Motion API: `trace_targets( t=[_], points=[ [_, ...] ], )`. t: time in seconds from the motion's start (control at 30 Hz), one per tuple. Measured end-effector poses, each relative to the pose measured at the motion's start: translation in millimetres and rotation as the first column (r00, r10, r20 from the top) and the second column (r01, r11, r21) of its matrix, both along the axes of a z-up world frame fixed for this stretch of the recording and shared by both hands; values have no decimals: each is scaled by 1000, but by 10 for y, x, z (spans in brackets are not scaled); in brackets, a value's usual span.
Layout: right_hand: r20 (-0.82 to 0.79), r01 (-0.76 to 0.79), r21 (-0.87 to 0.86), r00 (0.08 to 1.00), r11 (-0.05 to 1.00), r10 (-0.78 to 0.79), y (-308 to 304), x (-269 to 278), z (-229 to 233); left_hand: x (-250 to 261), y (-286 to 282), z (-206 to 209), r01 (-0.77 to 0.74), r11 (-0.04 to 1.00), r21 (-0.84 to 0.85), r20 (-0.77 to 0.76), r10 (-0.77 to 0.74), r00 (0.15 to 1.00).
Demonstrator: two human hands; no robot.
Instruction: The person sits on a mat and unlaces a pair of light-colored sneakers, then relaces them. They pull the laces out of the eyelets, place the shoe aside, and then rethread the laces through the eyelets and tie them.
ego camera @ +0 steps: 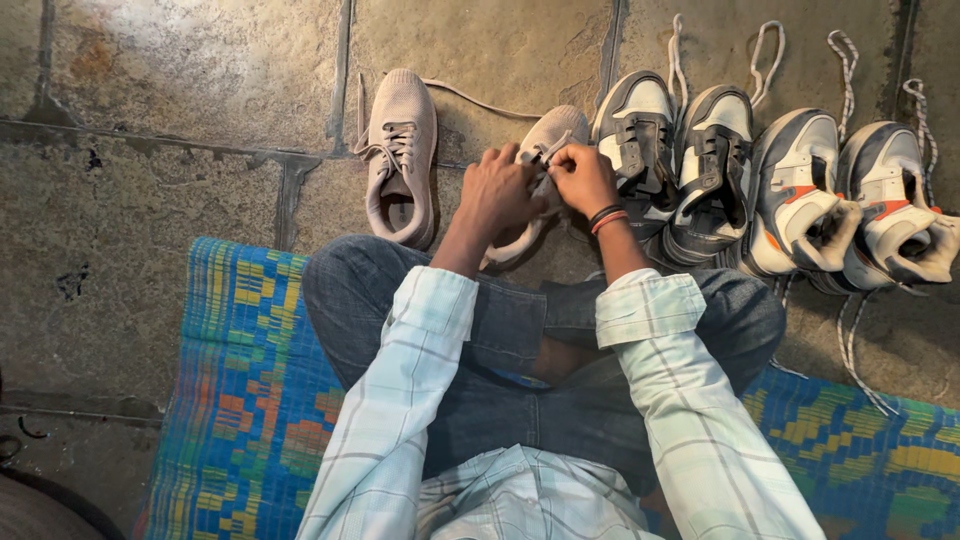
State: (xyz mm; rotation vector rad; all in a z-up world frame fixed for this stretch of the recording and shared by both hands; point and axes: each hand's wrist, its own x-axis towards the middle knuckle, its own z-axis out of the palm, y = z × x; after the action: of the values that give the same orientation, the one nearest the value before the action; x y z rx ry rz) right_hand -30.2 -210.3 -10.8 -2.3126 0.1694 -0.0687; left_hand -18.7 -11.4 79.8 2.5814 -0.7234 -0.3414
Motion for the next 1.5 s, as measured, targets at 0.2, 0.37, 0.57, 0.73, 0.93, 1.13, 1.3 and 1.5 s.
trace_targets(
  t=[0.2,0.37,0.57,0.73,0.93,1.13,1.3,1.5],
  points=[
    [148,54,-34,988,998,-48,111,-110,50,-139,-4,79,102,943,317,-149,-57,987],
    [170,49,-1,984,999,-48,117,-123,18,-183,1,-31,67,937,343,-175,-6,985],
    [202,5,27,979,1000,-11,105,-154,-27,56,177,10,-111,972,-208,-296,45,954],
    [196,3,66,980,998,-16,95,-181,-45,244,567,306,-354,174,-919,-395,-445,804],
    [209,-46,123,978,991,20,75,-191,-56,305,750,521,-469,-311,-826,-252,-542,802],
    [117,54,163,990,985,-74,112,-234,73,61,168,224,-203,939,-279,-119,176,977],
    [280,62,-122,960,991,-26,218,-242,177,-199,-106,-160,-87,994,-71,286,104,953],
    [354,98,-183,935,978,-28,197,-182,266,-196,-213,-413,-119,984,-136,259,151,954]
  ],
)
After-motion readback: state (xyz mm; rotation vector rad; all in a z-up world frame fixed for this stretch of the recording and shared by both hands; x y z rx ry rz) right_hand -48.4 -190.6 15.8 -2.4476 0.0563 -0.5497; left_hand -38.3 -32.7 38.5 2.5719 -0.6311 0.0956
